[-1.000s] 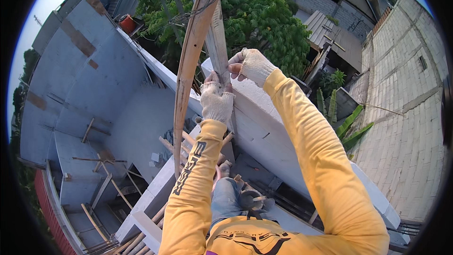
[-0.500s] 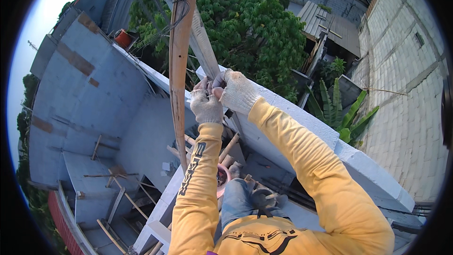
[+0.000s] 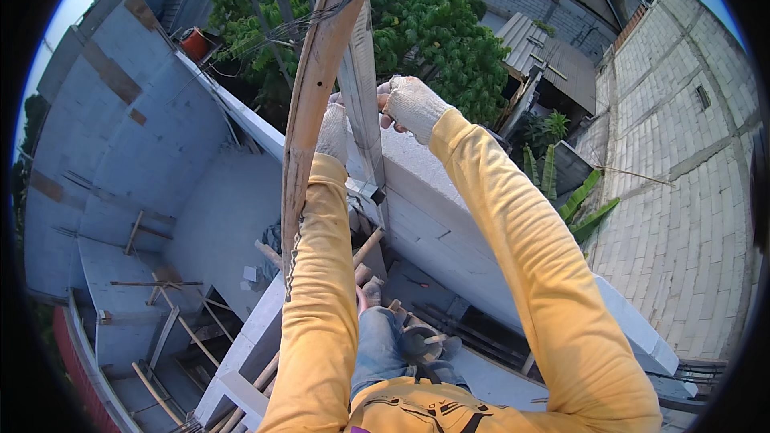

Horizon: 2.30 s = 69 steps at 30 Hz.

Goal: The person constructs a wall by applying mortar to lightweight concrete blocks using a trowel and then positioning the blocks on the wall. They use a hammer to tap the blocks into place and wire to secure a vertical guide.

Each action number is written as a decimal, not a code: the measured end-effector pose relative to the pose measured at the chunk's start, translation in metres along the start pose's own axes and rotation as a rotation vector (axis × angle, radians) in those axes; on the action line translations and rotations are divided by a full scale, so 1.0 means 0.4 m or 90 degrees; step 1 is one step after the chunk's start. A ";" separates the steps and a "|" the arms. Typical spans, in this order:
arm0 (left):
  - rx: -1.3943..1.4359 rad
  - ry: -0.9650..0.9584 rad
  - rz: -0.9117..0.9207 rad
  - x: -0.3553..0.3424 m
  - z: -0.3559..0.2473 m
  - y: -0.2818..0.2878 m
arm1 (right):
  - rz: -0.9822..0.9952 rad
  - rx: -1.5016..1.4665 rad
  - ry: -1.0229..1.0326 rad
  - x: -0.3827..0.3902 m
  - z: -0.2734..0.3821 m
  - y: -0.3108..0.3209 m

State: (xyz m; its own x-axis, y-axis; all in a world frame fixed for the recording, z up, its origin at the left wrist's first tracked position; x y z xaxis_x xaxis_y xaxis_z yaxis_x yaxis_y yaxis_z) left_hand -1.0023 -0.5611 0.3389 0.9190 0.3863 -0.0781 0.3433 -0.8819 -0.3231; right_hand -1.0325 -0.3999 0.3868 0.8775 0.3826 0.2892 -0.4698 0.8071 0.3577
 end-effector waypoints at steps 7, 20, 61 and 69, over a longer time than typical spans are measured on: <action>-0.179 0.013 0.153 -0.058 0.032 -0.062 | -0.028 -0.094 0.017 -0.035 -0.051 0.000; -0.431 -0.340 -0.014 0.318 -0.064 -0.012 | -0.288 0.035 0.455 0.353 0.000 -0.086; -0.285 -0.384 -0.074 0.403 -0.137 0.007 | -0.223 0.046 0.500 0.316 0.018 -0.133; -0.111 -0.171 -0.242 0.419 -0.106 0.103 | -0.135 0.131 0.438 0.280 0.023 -0.191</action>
State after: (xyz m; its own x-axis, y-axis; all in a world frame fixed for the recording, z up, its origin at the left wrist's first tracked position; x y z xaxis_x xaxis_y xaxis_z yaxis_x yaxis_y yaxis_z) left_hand -0.8259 -0.5442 0.3525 0.6475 0.7256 -0.2328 0.6934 -0.6878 -0.2150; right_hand -0.8992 -0.4230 0.3999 0.7821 0.4770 -0.4009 -0.2326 0.8204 0.5224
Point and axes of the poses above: each hand's wrist, its own x-axis away from the middle knuckle, its own y-axis out of the back of the hand, z = x × y, the point moved 10 cm from there along -x, towards the middle knuckle
